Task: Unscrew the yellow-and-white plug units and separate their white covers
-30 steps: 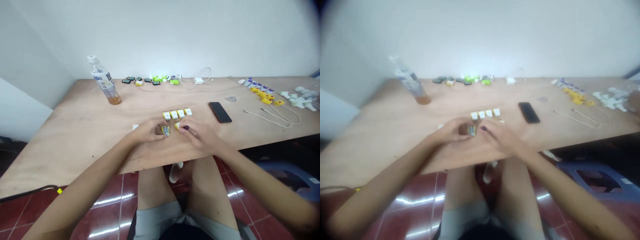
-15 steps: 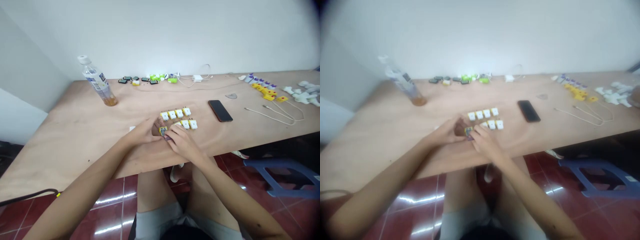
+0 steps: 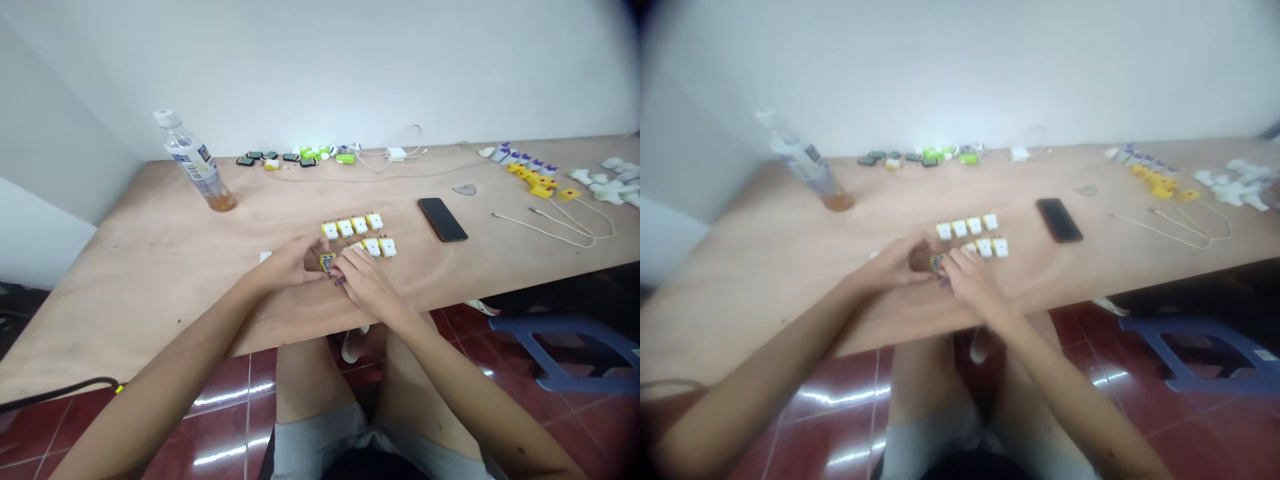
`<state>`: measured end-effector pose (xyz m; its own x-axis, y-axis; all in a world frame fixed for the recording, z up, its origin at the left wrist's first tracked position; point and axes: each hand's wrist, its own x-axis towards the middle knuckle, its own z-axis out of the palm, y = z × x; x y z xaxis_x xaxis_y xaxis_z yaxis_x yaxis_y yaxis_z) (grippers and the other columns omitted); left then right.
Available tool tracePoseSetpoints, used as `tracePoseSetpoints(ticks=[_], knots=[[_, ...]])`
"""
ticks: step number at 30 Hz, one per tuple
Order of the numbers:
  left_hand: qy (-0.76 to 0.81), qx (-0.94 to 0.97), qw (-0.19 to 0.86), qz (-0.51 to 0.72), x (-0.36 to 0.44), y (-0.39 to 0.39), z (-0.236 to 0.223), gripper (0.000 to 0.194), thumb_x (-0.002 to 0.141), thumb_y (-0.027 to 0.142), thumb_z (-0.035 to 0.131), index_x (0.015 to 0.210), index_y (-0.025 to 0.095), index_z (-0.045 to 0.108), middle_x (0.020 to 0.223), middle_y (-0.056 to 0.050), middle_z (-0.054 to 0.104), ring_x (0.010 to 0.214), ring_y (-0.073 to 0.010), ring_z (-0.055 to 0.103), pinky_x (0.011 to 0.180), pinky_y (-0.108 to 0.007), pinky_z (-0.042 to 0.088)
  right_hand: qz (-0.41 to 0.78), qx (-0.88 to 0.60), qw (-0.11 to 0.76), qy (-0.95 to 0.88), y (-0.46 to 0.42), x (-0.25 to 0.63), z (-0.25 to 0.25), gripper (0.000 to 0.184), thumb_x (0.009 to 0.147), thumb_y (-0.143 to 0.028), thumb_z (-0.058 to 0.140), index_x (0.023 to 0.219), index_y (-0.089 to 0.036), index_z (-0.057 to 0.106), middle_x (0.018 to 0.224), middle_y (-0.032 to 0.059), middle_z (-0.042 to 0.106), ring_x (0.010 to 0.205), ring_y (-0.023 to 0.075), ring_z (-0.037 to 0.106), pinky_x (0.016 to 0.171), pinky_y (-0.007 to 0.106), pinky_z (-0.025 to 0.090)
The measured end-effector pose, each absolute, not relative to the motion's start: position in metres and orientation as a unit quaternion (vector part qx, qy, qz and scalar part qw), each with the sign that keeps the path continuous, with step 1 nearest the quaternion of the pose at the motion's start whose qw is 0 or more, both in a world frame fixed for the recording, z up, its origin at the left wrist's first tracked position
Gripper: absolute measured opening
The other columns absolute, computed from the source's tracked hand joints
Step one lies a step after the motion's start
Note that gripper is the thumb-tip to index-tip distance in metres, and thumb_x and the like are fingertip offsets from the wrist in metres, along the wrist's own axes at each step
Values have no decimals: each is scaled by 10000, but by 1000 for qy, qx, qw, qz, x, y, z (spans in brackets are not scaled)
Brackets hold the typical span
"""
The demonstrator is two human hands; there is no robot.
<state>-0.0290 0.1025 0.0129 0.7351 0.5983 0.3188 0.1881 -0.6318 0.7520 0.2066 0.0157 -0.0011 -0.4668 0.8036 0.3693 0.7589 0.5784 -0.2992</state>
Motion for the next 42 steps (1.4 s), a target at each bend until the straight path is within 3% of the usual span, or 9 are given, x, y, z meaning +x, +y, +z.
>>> tracePoseSetpoints(ticks=[7,11,17,21,23,25,28,32,42], knots=[[215,871,352,267,-28,104,15,245,948,348,879,1070,191,735,1074,-66,812,1016,-241,767,957,-363,603,19,-437,253,-863,17,208,-4,269,1174,-182,490,1004,-178,699,996,117,690,944,274,557,867,407,460],[179,875,360,271,-28,105,14,173,967,334,859,915,195,771,1183,-115,816,1118,-265,776,1041,-396,606,15,-435,271,-858,18,208,-5,284,1181,-209,505,991,-184,715,969,112,689,940,274,566,872,411,477],[173,876,359,271,-29,105,12,102,1008,294,814,997,198,848,1255,-133,792,1163,-264,773,1082,-412,609,33,-417,308,-855,18,209,-11,251,1150,-170,552,999,-187,753,954,106,698,938,275,578,873,417,496],[159,878,364,267,-29,105,12,89,1018,262,793,1021,196,853,1257,-135,785,1157,-265,774,1066,-419,622,65,-404,380,-830,14,210,-5,246,1169,-221,534,1130,-183,774,996,115,731,947,273,591,883,432,494],[160,878,363,267,-29,104,12,84,1019,258,792,1013,197,849,1254,-135,784,1156,-266,772,1068,-421,624,120,-410,476,-769,12,209,4,264,1185,-282,519,1169,-207,771,1010,103,731,960,261,612,900,429,494],[162,881,357,265,-29,104,12,83,1015,263,797,1014,199,850,1267,-138,782,1165,-271,771,1076,-423,625,223,-422,581,-659,12,205,16,318,1195,-406,518,1070,-245,762,952,70,698,915,235,610,872,406,493],[161,886,347,261,-29,104,11,88,1015,264,795,1021,199,854,1302,-139,778,1180,-276,775,1088,-425,626,431,-384,662,-479,16,193,34,557,1106,-739,552,849,-258,666,788,17,544,727,195,473,729,368,448],[154,886,349,264,-28,104,11,86,1019,267,796,1027,204,855,1311,-136,790,1189,-277,779,1080,-414,631,578,-304,639,-406,23,176,49,719,941,-952,596,780,-251,623,728,-20,367,667,174,323,655,355,347],[147,883,356,269,-28,104,12,64,1010,239,804,1016,200,853,1276,-135,796,1160,-270,781,1054,-393,637,624,-307,600,-395,28,173,41,755,903,-972,631,732,-238,590,723,-26,339,675,169,281,648,347,298]])
